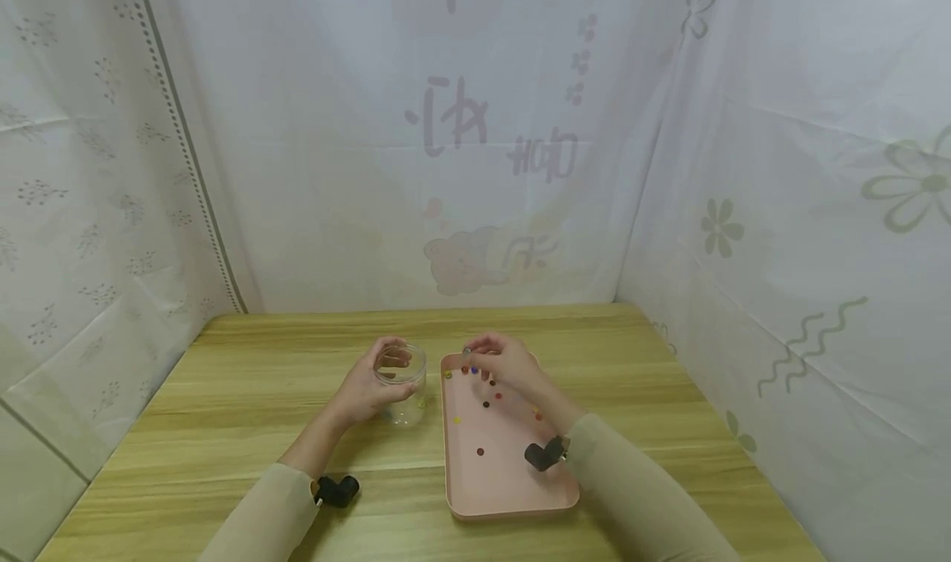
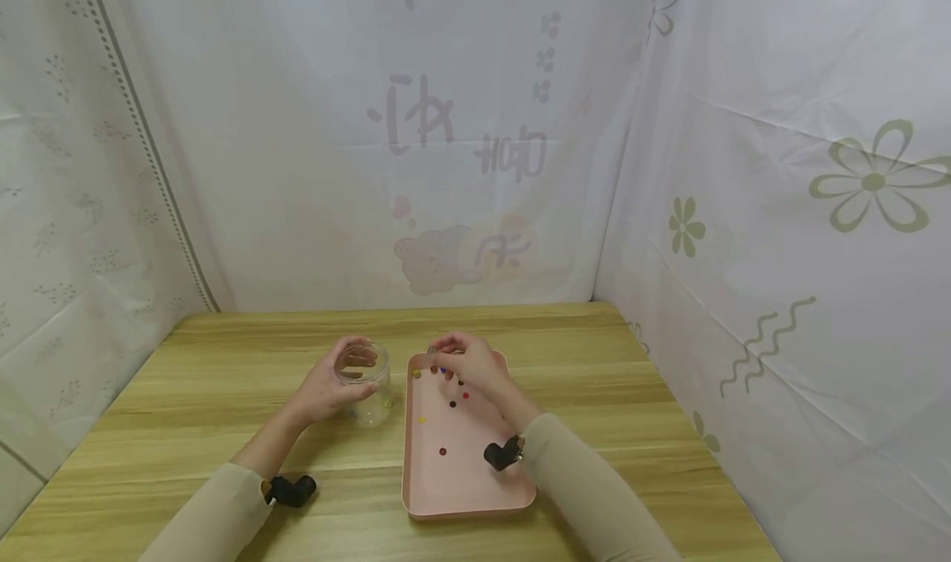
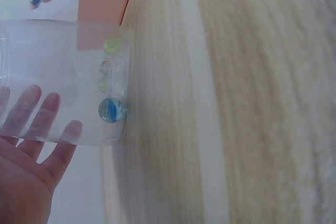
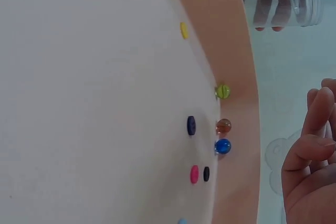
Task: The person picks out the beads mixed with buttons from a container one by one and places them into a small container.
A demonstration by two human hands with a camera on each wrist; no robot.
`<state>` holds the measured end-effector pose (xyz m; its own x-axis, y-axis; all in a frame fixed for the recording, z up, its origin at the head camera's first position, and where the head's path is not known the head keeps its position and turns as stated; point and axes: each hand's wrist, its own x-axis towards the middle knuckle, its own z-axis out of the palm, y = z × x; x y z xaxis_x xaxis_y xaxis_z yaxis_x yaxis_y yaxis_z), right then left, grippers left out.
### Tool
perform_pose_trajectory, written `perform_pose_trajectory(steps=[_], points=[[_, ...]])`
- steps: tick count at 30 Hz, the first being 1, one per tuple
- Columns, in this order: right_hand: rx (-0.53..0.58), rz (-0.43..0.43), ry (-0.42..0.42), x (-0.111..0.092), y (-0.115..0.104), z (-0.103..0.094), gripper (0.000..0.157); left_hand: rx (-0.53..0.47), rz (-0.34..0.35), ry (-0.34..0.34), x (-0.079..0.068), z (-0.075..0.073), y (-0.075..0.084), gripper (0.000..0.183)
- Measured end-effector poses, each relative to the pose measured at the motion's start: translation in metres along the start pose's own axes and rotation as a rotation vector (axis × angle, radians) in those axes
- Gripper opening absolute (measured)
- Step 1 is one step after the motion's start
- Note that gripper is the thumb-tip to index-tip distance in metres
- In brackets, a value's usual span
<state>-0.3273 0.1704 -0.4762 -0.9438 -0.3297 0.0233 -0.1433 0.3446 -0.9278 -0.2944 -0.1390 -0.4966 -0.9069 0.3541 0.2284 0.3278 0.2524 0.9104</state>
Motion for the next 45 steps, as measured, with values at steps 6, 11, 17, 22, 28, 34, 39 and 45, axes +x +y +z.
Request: perform_pose_trajectory(steps=[6, 11, 17, 22, 28, 34, 39, 45], points=[[0.036, -0.025, 0.006, 0.002, -0.008, -0.003, 0.03, 0.006, -0.006, -0.001, 0.0, -0.001, 0.001, 0.075], [0.024, -0.038, 0.008, 0.002, -0.018, -0.005, 0.034, 0.012, -0.003, -0.004, 0.001, -0.001, 0.0, 0.075], [0.055, -0.067, -0.004, 0.005, -0.03, -0.004, 0.031, 0.005, -0.002, -0.007, 0.001, -0.001, 0.0, 0.075], [0.039, -0.076, -0.006, 0.007, -0.041, 0.0, 0.032, -0.003, -0.013, -0.014, 0.0, -0.001, 0.0, 0.076], [0.059, -0.083, -0.03, 0.01, -0.056, 0.006, 0.034, -0.003, -0.037, -0.014, -0.001, -0.001, -0.001, 0.077], [0.063, -0.118, -0.073, 0.012, -0.067, 0.012, 0.038, -0.002, -0.035, -0.012, -0.001, -0.001, -0.002, 0.075], [0.072, -0.124, -0.092, 0.014, -0.073, 0.019, 0.037, -0.008, -0.034, -0.016, -0.001, -0.001, -0.002, 0.074], [0.06, -0.081, -0.105, 0.012, -0.082, 0.028, 0.034, -0.007, -0.036, -0.019, -0.001, -0.002, -0.002, 0.078]])
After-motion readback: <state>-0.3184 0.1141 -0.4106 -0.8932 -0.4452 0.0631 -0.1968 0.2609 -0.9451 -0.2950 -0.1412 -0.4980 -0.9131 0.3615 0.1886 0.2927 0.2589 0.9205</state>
